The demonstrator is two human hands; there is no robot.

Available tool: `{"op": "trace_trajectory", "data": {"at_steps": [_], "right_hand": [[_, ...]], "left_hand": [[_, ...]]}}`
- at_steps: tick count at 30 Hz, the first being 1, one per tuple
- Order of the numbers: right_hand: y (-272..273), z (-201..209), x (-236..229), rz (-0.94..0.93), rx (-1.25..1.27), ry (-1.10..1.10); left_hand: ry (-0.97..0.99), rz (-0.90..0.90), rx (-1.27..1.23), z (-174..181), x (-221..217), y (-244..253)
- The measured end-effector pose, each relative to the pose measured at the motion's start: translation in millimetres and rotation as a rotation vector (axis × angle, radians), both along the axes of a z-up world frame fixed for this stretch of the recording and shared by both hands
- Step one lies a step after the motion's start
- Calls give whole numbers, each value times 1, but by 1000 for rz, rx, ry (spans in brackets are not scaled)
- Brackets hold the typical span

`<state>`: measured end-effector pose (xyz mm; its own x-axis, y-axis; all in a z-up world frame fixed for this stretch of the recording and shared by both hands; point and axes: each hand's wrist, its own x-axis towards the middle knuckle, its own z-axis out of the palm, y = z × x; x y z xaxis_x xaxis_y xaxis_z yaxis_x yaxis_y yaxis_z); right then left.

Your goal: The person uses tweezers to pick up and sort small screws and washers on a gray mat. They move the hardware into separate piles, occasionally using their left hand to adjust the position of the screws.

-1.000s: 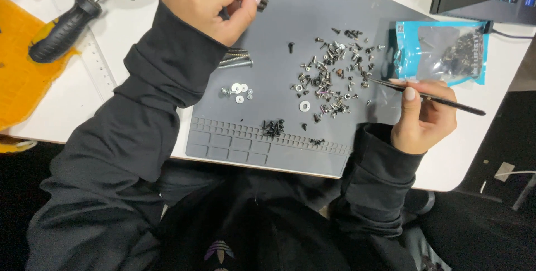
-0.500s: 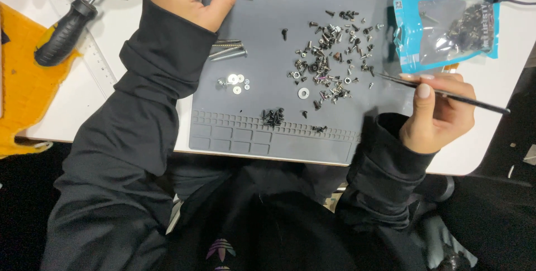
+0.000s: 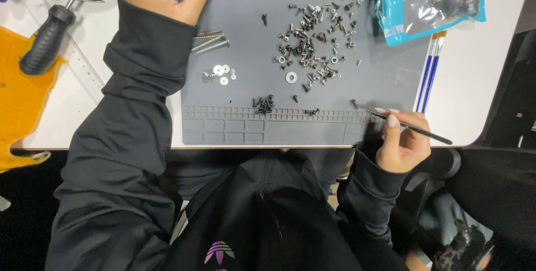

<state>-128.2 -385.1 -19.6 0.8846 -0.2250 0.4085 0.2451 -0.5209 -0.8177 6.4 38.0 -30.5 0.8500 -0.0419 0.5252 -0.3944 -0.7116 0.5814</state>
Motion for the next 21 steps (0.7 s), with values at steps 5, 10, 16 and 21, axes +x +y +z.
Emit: {"op": "trace_trajectory", "data": {"at_steps": [5, 10, 16, 21], "right_hand": [[9, 13, 2, -3, -47, 15], [10, 16, -1, 8, -39, 35], [9, 20, -3, 42, -101, 6], [22, 22, 2, 77, -7, -21]], "left_hand": [[-11, 37, -28, 3, -1, 0], [-78, 85, -14, -8, 5, 0], [-88, 60, -91, 1, 8, -5], [-135, 62, -84, -3, 11, -8]]}}
